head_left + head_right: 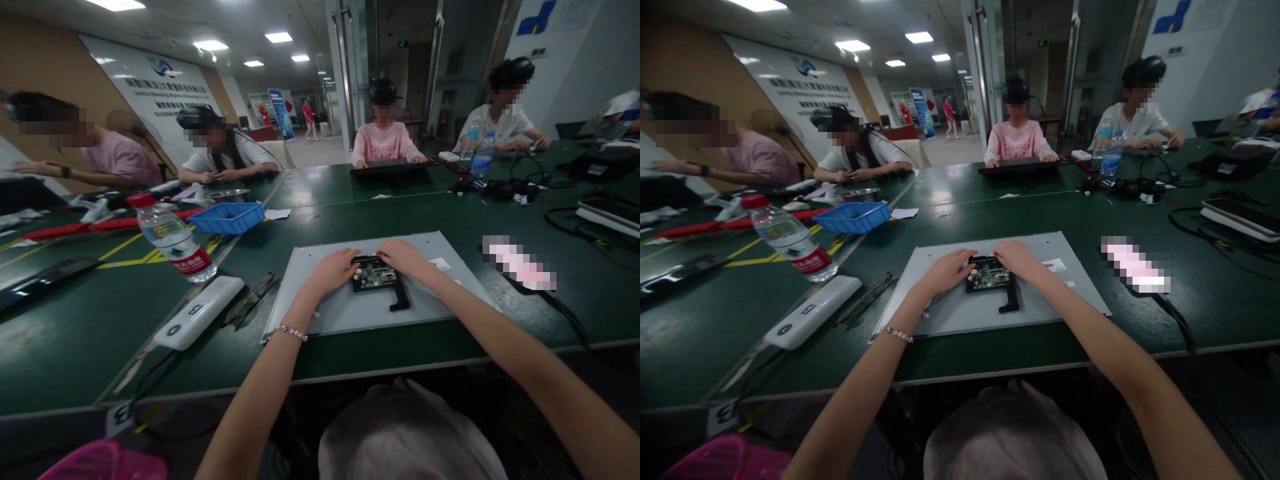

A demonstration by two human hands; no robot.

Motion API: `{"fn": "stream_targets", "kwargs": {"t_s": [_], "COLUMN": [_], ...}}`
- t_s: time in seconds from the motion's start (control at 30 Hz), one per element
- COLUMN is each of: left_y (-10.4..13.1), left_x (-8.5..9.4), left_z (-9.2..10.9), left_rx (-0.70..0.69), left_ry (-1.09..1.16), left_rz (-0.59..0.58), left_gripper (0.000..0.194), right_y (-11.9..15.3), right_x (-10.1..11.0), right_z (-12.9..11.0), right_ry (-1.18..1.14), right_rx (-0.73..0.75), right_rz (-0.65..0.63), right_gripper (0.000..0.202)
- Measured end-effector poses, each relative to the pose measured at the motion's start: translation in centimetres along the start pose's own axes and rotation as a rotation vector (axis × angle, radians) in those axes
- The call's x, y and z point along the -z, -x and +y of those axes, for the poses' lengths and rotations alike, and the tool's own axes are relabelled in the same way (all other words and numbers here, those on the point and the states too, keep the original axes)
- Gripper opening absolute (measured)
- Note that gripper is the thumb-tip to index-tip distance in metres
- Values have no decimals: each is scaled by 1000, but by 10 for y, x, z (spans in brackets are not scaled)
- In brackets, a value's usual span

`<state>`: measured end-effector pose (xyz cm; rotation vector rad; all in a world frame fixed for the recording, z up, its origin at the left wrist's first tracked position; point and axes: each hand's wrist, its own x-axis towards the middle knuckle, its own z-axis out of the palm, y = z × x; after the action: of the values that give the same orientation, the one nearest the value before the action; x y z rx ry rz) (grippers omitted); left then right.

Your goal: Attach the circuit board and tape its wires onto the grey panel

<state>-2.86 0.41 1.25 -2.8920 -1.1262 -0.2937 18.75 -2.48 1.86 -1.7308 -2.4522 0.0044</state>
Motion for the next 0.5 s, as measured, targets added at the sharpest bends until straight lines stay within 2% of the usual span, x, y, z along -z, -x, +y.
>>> {"fn": "stream_targets", "kwargs": {"t_s": [0.23,0.5], "left_y": [0,0], "left_x": [1,1], "left_z": [1,2], "left_rx": [-13,-13], "left_ry": [4,3], "left_rz": [1,5], "left_gripper": [41,40], "right_y": [-3,-3], "right_x": [-7,-15], "right_z": [3,9], "right_ry": [70,-11], "right_rx": [48,50], "right_rz": [31,62], "right_gripper": [32,31]}}
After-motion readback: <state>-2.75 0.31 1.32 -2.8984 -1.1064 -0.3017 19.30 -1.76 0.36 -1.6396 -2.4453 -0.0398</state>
